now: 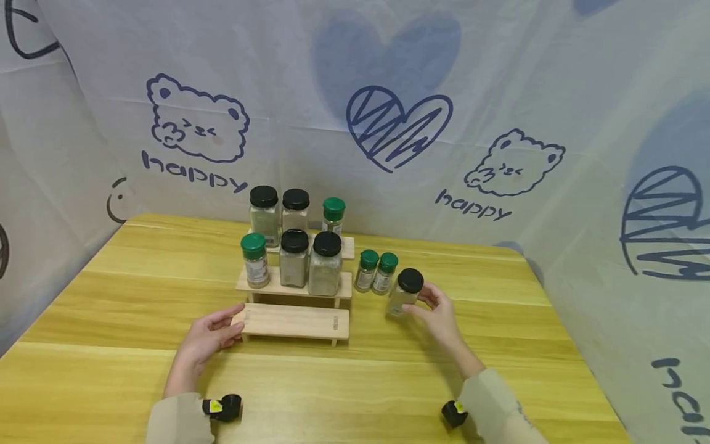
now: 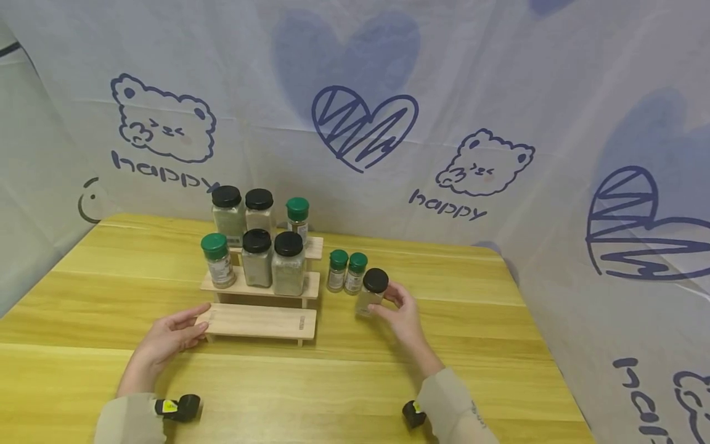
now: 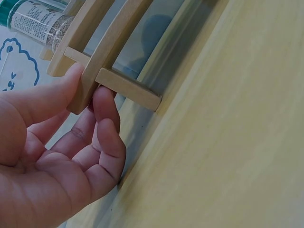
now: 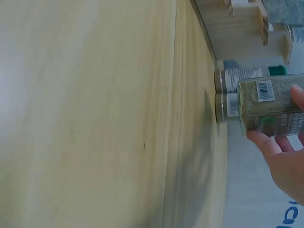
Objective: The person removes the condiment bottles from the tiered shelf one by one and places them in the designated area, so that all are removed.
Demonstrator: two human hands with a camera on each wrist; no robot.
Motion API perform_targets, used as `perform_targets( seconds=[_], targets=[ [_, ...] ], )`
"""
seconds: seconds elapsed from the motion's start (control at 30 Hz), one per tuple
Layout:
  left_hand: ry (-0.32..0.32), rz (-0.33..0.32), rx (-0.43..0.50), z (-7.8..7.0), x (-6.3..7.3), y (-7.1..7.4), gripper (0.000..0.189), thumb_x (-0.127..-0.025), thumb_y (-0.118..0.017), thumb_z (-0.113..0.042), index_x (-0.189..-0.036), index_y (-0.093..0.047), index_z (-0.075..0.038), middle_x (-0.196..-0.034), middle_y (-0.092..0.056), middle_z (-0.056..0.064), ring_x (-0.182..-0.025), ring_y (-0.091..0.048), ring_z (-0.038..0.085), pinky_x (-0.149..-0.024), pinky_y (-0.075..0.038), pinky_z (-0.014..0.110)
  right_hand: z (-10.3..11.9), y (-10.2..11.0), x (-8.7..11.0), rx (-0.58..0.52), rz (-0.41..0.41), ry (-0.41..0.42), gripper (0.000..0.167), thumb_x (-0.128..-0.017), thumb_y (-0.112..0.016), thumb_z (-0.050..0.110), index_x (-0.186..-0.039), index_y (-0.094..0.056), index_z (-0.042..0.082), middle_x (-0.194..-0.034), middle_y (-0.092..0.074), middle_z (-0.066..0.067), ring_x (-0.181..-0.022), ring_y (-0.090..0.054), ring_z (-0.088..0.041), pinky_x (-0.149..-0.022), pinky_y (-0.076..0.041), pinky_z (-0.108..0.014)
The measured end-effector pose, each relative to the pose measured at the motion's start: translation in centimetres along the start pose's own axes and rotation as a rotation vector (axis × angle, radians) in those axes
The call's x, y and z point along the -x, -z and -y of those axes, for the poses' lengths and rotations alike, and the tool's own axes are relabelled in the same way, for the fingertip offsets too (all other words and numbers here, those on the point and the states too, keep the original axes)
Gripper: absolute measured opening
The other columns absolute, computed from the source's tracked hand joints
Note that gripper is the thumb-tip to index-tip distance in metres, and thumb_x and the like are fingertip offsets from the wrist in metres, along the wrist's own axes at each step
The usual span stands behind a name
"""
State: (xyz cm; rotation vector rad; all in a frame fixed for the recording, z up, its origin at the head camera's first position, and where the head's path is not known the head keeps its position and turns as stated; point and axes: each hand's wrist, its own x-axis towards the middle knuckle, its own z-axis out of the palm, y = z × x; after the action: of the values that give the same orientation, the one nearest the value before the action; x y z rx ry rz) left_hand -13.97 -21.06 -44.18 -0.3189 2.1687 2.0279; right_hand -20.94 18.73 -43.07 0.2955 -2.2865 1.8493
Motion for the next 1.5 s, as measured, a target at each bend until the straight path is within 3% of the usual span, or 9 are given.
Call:
perform_targets(
  seconds=[0.37,0.73,0.93,1.03,1.2,1.27,1.33,1.5],
  targets=[
    [-0.014,0.006,0.002,-0.2,0.0,0.0,0.053,-0.085,-0.062,-0.014,-0.131,-0.041,0.001,-0.107,-0.054,0.007,-0.077,-0.058,0.009,-0.068,-0.048,0.025,-1.1,1.1,-1.8,0.012,0.009,-0.086,0.046,-0.073,-0.064,-0.014,-0.116,-0.046,-0.015,-0.111,-0.051,-0.027,-0.091,-0.052,-0.012,-0.087,-0.042,-0.026],
    [-0.014,0.005,0.019,-0.2,0.0,0.1,0.051,-0.085,-0.062,-0.013,-0.13,-0.042,0.001,-0.105,-0.055,0.005,-0.076,-0.058,0.008,-0.068,-0.048,0.025,-1.5,1.0,-3.7,0.04,0.028,-0.138,0.051,-0.074,-0.061,-0.017,-0.121,-0.041,-0.017,-0.115,-0.046,-0.033,-0.106,-0.047,-0.04,-0.078,-0.045,-0.017],
    [-0.01,0.005,0.016,-0.3,0.1,0.0,0.05,-0.085,-0.062,-0.011,-0.129,-0.043,0.001,-0.104,-0.055,0.005,-0.077,-0.059,0.009,-0.068,-0.048,0.025,-2.0,0.9,-4.4,0.027,0.037,-0.161,0.055,-0.075,-0.061,-0.017,-0.124,-0.037,-0.017,-0.117,-0.044,-0.035,-0.108,-0.046,-0.042,-0.072,-0.048,-0.018],
    [-0.01,0.004,0.013,-0.3,0.2,0.0,0.05,-0.085,-0.062,-0.012,-0.129,-0.043,0.001,-0.105,-0.055,0.006,-0.077,-0.059,0.009,-0.069,-0.048,0.025,-3.7,1.0,-5.2,0.004,0.04,-0.14,0.055,-0.075,-0.063,-0.014,-0.124,-0.039,-0.015,-0.116,-0.046,-0.033,-0.107,-0.048,-0.04,-0.073,-0.049,-0.025],
    [-0.009,0.002,0.007,-0.3,0.1,0.1,0.051,-0.084,-0.063,-0.013,-0.13,-0.043,0.001,-0.108,-0.054,0.009,-0.077,-0.059,0.009,-0.068,-0.048,0.025,-12.5,2.3,-8.1,-0.168,0.078,-0.003,0.057,-0.07,-0.073,-0.003,-0.122,-0.05,0.001,-0.108,-0.057,-0.016,-0.096,-0.059,-0.023,-0.068,-0.051,-0.03],
    [-0.009,0.001,0.003,-0.2,0.1,0.1,0.051,-0.085,-0.063,-0.013,-0.13,-0.043,0.001,-0.109,-0.054,0.01,-0.077,-0.059,0.009,-0.068,-0.049,0.025,-14.0,2.5,-8.5,-0.206,0.094,0.031,0.058,-0.069,-0.075,-0.001,-0.121,-0.051,0.003,-0.106,-0.058,-0.013,-0.094,-0.06,-0.02,-0.066,-0.052,-0.028],
    [-0.009,0.0,0.003,-0.2,0.1,0.1,0.051,-0.085,-0.062,-0.013,-0.13,-0.042,0.002,-0.111,-0.054,0.011,-0.077,-0.059,0.009,-0.068,-0.049,0.025,-12.3,2.1,-8.0,-0.169,0.08,-0.009,0.057,-0.07,-0.073,-0.002,-0.122,-0.048,0.001,-0.108,-0.056,-0.016,-0.097,-0.058,-0.024,-0.067,-0.052,-0.029],
    [-0.013,-0.001,0.002,-0.1,0.1,0.2,0.051,-0.085,-0.062,-0.012,-0.13,-0.042,0.002,-0.114,-0.053,0.014,-0.077,-0.059,0.008,-0.068,-0.048,0.025,-4.1,0.4,-5.6,-0.056,0.06,-0.191,0.057,-0.077,-0.06,-0.015,-0.127,-0.033,-0.014,-0.118,-0.042,-0.033,-0.11,-0.044,-0.043,-0.074,-0.05,-0.028]
  ],
)
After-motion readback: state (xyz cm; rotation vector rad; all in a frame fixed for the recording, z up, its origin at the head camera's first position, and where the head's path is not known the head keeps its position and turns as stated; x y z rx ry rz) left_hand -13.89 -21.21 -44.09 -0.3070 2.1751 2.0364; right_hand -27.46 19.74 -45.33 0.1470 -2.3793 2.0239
